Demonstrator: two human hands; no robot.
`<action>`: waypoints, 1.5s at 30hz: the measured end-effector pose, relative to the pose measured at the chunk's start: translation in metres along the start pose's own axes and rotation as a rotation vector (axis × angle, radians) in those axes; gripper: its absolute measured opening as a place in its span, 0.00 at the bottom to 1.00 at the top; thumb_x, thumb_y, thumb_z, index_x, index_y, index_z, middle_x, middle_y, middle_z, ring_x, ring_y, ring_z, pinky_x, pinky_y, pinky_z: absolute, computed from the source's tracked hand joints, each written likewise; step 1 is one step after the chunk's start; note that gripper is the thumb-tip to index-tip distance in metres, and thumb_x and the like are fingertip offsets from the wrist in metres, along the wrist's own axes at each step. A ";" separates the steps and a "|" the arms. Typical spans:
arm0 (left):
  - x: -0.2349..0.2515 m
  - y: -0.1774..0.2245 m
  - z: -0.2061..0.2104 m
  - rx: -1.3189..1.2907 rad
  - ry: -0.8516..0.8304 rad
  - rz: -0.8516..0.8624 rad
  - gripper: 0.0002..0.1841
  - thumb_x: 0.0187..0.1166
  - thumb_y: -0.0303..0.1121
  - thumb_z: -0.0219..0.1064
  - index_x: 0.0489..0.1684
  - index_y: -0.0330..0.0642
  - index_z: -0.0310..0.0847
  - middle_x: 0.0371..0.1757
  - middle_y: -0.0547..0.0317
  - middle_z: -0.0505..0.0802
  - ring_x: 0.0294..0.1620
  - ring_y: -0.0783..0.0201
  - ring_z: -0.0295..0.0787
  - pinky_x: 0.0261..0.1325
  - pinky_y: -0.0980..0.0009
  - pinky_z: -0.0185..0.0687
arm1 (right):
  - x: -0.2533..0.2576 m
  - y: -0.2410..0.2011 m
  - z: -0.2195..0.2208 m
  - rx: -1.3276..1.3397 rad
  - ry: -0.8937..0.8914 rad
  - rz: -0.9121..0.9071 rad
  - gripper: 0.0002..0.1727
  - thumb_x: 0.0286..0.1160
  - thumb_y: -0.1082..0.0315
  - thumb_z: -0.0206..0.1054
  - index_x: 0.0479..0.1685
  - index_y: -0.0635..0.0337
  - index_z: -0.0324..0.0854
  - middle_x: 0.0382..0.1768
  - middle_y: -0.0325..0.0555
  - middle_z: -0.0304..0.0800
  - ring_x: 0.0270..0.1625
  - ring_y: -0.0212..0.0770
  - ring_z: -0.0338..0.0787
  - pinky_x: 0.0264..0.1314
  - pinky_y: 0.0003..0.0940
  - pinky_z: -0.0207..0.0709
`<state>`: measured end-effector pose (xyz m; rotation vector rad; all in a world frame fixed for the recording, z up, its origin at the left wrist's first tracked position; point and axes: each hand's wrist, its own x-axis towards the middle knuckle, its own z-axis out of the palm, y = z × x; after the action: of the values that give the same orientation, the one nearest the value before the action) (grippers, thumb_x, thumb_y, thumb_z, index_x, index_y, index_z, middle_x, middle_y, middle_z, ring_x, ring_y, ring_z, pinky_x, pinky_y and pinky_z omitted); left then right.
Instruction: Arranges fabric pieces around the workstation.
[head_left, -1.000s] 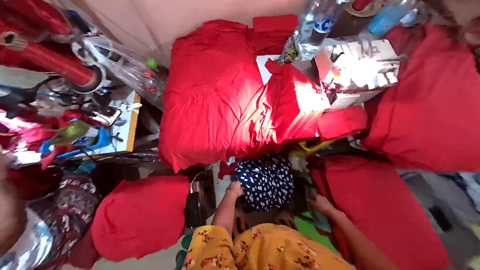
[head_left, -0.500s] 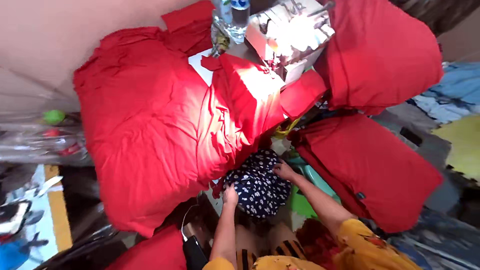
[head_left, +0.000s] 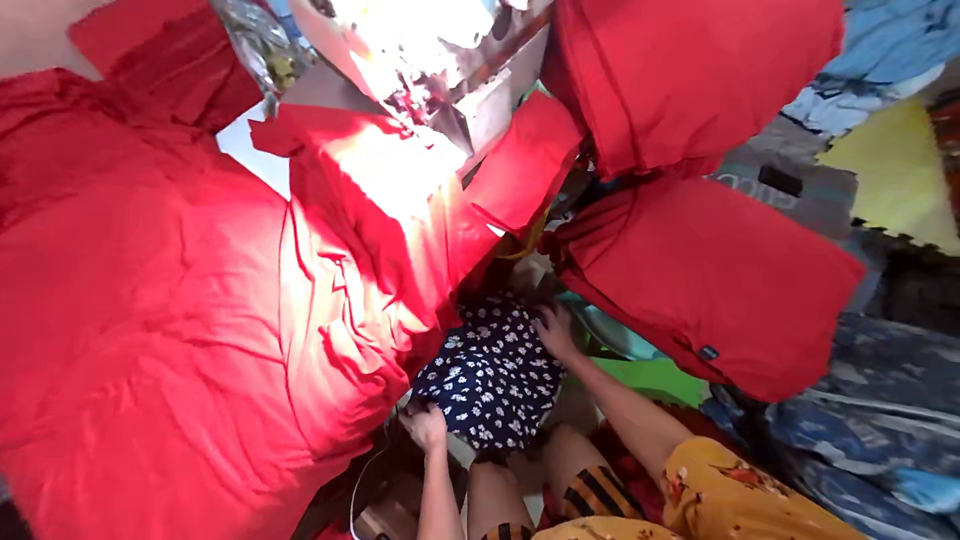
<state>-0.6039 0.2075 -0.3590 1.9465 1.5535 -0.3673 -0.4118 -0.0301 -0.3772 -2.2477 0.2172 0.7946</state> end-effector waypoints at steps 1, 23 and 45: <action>0.003 0.000 0.006 -0.163 0.001 0.003 0.24 0.85 0.30 0.62 0.77 0.23 0.71 0.82 0.21 0.69 0.83 0.30 0.66 0.83 0.44 0.63 | -0.016 0.014 0.001 0.087 0.077 0.142 0.30 0.83 0.57 0.64 0.78 0.69 0.73 0.86 0.76 0.57 0.89 0.71 0.58 0.90 0.58 0.54; 0.035 -0.006 0.022 -0.549 -0.316 0.069 0.38 0.81 0.38 0.71 0.88 0.34 0.57 0.78 0.35 0.79 0.78 0.48 0.77 0.80 0.52 0.73 | -0.064 0.090 0.053 0.820 -0.004 0.652 0.48 0.86 0.29 0.36 0.91 0.60 0.56 0.83 0.64 0.69 0.83 0.56 0.73 0.82 0.60 0.69; -0.049 0.050 0.027 0.531 -0.500 0.169 0.31 0.96 0.48 0.39 0.65 0.31 0.83 0.64 0.33 0.89 0.70 0.38 0.85 0.70 0.40 0.76 | -0.114 0.127 -0.018 0.643 0.267 0.639 0.45 0.77 0.58 0.74 0.89 0.67 0.53 0.79 0.70 0.69 0.79 0.61 0.75 0.79 0.57 0.70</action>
<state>-0.5652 0.1464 -0.3376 2.1221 1.0211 -1.1871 -0.5417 -0.1425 -0.3732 -1.6498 1.1825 0.6043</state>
